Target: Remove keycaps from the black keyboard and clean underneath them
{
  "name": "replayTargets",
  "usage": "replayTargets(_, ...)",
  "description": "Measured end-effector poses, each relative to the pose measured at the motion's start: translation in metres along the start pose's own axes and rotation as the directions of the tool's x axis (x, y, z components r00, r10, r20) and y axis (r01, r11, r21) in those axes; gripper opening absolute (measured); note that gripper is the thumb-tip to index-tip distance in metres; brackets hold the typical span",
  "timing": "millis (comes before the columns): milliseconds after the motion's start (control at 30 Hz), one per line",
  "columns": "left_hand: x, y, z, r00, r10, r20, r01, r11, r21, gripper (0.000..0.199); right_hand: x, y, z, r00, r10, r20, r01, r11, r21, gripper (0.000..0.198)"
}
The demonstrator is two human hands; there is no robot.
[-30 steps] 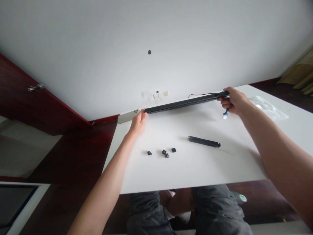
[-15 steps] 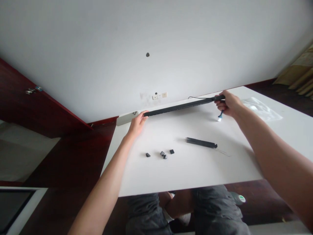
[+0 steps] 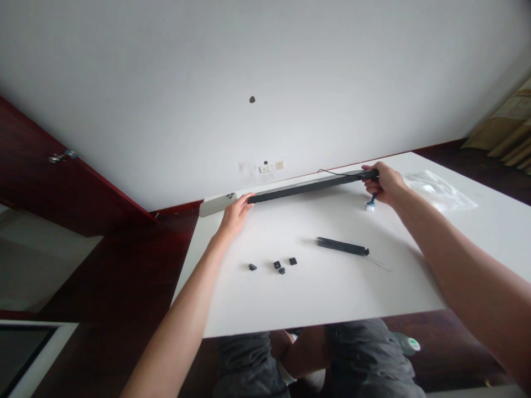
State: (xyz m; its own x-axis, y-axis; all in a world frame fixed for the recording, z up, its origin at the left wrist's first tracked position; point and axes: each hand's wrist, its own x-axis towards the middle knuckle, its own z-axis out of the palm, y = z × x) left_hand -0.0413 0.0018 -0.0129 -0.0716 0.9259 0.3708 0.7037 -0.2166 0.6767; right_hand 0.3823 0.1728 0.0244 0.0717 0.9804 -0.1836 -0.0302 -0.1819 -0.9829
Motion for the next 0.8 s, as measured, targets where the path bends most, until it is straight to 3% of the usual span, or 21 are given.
replayTargets(100, -0.002, 0.001, 0.000, 1.000, 0.017, -0.026, -0.016, 0.999, 0.036, 0.045, 0.004, 0.002, -0.002, 1.000, 0.002, 0.026, -0.005, 0.994, 0.110, 0.010)
replayTargets(267, -0.004, 0.006, -0.004, 0.981, 0.109, -0.158, -0.102, 0.993, 0.052, 0.045, 0.007, 0.001, 0.000, 0.987, -0.160, 0.035, 0.145, 0.952, 0.269, 0.011)
replayTargets(433, -0.002, -0.001, 0.000, 0.995, 0.072, -0.072, -0.069, 0.997, 0.039, 0.040, 0.012, 0.006, -0.003, 0.997, 0.015, 0.080, -0.034, 0.968, 0.248, 0.009)
replayTargets(667, -0.003, -0.001, -0.001, 0.978, 0.147, -0.145, -0.141, 0.989, 0.053, 0.041, 0.014, 0.005, -0.004, 0.990, -0.123, 0.063, 0.097, 0.942, 0.322, 0.010)
replayTargets(800, -0.003, -0.007, 0.000, 0.996, 0.062, -0.071, -0.058, 0.997, 0.055, 0.039, 0.015, 0.008, -0.004, 0.998, -0.022, 0.065, 0.005, 0.967, 0.255, 0.012)
